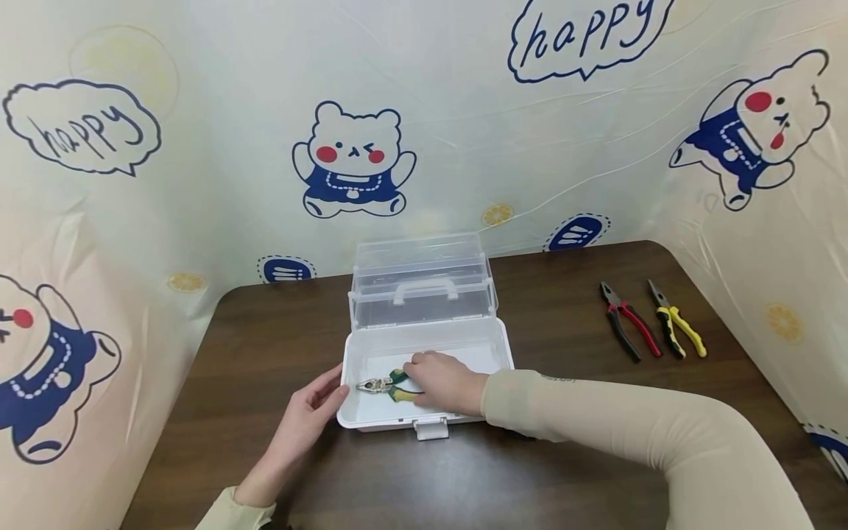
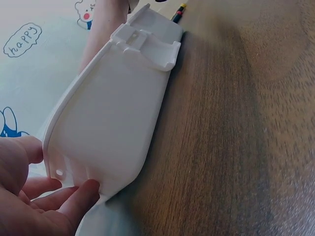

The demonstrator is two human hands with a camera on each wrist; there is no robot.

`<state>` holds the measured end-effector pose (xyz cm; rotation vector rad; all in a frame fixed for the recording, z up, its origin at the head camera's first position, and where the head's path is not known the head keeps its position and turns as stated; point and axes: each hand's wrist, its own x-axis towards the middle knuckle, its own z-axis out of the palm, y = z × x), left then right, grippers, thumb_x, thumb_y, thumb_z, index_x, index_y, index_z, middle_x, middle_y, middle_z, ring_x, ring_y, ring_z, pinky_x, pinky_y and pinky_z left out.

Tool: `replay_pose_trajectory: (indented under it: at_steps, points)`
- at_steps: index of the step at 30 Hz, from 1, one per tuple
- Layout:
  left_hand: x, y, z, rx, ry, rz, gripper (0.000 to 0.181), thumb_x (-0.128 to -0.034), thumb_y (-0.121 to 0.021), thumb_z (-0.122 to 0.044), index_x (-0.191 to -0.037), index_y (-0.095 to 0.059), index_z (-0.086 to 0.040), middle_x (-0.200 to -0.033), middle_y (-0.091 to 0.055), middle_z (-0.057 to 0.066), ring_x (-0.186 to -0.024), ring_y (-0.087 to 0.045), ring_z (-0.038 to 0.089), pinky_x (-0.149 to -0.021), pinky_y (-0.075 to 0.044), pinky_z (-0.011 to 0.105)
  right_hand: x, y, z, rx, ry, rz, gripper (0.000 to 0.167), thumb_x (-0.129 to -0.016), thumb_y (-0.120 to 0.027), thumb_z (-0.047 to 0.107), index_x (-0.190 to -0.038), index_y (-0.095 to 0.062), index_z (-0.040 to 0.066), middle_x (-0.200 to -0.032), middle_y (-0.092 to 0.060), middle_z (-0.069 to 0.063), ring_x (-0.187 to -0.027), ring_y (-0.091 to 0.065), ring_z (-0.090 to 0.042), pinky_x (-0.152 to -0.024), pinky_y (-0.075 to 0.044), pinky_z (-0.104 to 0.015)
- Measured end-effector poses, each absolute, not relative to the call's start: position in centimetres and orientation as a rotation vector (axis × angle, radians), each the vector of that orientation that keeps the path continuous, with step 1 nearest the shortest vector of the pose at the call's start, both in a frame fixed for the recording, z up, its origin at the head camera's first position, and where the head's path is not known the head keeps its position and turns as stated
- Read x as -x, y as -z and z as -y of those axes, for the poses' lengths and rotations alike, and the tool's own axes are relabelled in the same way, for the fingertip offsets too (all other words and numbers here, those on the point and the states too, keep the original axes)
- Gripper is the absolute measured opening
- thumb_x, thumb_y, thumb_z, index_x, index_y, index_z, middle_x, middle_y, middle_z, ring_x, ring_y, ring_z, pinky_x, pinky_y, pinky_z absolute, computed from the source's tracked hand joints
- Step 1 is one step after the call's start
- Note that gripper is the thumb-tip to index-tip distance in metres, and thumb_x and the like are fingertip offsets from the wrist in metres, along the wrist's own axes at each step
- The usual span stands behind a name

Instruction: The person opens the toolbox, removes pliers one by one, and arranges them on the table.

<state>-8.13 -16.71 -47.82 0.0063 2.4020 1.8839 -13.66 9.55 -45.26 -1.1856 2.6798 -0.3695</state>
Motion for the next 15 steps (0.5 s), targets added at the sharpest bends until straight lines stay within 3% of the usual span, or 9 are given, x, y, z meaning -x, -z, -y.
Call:
replay_pose_trajectory:
  at_steps: [10,15]
  points:
    - [8.0,47.7,16.7,-0.015,-1.900,-2.397,0.046,-0.1008,-0.068,-0.007,-0.145,-0.059,0.001,-0.134,-0.067,0.023,-0.118,-0.067,0.029,-0.088,-0.054,0.017,13.3,43.9,-10.4,1.072,0.532,-2.647,0.027,-0.082,-0.084,0.015,-0.105,-0.074,0.004,-0.093,-0.070,-0.005,-0.082,-0.061,-0.015,-0.078,-0.055,-0.033]
    - [8.0,47.6,16.7,-0.013,-1.880,-2.408,0.046,-0.1012,-0.068,-0.009,-0.145,-0.059,0.001,-0.134,-0.067,0.022,-0.117,-0.068,0.024,-0.088,-0.054,0.017,12.8,42.1,-11.5,0.984,0.711,-2.561,0.034,-0.082,-0.085,0.016,-0.112,-0.076,0.002,-0.100,-0.074,-0.006,-0.086,-0.063,-0.017,-0.080,-0.054,-0.032]
